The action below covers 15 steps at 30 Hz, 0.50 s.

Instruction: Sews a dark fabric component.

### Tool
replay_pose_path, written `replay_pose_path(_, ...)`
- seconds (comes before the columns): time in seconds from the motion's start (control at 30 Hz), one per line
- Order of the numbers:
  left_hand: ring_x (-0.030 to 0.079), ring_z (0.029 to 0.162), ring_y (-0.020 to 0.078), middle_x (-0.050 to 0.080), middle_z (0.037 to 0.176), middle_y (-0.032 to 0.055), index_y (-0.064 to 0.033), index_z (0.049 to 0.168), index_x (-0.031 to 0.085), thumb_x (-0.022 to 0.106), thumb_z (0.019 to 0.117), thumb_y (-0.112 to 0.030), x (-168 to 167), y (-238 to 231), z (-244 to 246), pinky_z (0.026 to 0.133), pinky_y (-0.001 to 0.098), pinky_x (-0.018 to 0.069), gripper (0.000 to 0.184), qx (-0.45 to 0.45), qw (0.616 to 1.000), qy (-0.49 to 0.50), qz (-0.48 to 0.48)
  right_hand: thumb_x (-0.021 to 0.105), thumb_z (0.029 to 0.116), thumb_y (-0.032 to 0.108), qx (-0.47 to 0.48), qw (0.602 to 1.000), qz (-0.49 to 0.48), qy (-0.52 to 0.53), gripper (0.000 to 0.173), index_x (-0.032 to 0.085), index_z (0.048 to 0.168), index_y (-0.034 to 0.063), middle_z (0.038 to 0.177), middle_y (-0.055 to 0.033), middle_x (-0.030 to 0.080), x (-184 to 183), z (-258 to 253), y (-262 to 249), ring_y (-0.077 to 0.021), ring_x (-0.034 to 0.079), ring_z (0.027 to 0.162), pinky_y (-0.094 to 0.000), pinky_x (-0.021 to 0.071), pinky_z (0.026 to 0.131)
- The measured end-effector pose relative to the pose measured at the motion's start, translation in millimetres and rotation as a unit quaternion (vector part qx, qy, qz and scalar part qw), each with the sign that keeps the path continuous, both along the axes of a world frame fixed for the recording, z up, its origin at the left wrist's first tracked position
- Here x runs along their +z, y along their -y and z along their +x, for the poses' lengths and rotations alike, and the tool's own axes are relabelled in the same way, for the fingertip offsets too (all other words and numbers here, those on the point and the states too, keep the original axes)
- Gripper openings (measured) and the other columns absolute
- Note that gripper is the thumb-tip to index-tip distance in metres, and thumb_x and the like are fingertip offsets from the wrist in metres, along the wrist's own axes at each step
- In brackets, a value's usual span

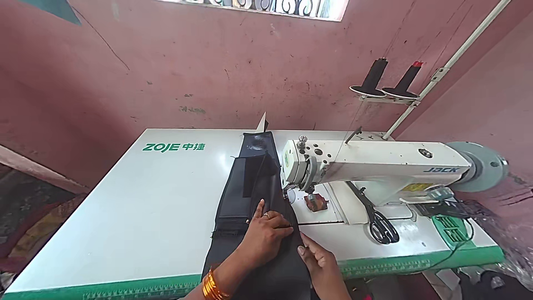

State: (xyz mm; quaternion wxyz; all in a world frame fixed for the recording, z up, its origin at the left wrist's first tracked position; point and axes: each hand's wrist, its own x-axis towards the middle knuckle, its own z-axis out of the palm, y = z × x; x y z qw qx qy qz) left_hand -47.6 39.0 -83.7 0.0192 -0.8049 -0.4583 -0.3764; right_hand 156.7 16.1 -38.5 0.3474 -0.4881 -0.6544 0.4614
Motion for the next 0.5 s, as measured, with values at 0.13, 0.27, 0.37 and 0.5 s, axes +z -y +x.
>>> replay_pose_path(0.13, 0.068, 0.117, 0.0252, 0.075, 0.112, -0.0021, -0.024, 0.103, 0.081, 0.056, 0.088, -0.016, 5, 13, 13, 0.108, 0.0799, 0.0265, 0.03, 0.04, 0.998, -0.028, -0.045, 0.055, 0.0839, -0.004, 0.032, 0.931, 0.302, 0.2, 0.038, 0.069, 0.117, -0.0143, 0.081, -0.0204, 0.074, -25, 2, 16, -0.0291, 0.074, 0.066, -0.0392, 0.0616, 0.064)
replay_pose_path(0.27, 0.066, 0.121, 0.0263, 0.073, 0.12, -0.0013, -0.0225, 0.105, 0.079, 0.062, 0.0957, -0.046, 12, 14, 26, 0.111, 0.0761, 0.0269, 0.03, 0.103, 0.991, 0.002, -0.087, 0.056, 0.0818, 0.001, 0.047, 0.893, 0.378, 0.241, 0.029, 0.073, 0.102, -0.01, 0.067, -0.0148, 0.067, -31, 4, 17, -0.0254, 0.068, 0.052, -0.0368, 0.0566, 0.049)
replay_pose_path(0.37, 0.065, 0.126, 0.0289, 0.074, 0.125, -0.0021, -0.0217, 0.106, 0.081, 0.064, 0.0955, -0.042, 9, 13, 29, 0.107, 0.0818, 0.0224, 0.028, 0.081, 0.994, -0.03, -0.066, 0.055, 0.0822, 0.002, 0.058, 0.893, 0.382, 0.232, 0.025, 0.073, 0.097, -0.008, 0.066, -0.0142, 0.067, -34, 6, 16, -0.0235, 0.067, 0.052, -0.035, 0.0558, 0.049)
replay_pose_path(0.5, 0.069, 0.118, 0.0223, 0.077, 0.115, -0.0047, -0.0214, 0.095, 0.081, 0.06, 0.0976, -0.043, -1, 11, 25, 0.108, 0.0774, 0.0279, 0.03, 0.075, 0.996, -0.054, -0.001, 0.057, 0.0913, 0.003, 0.107, 0.938, 0.269, 0.19, 0.018, 0.072, 0.096, -0.0054, 0.071, -0.0151, 0.07, -19, 14, 8, -0.0252, 0.071, 0.061, -0.0383, 0.0586, 0.059)
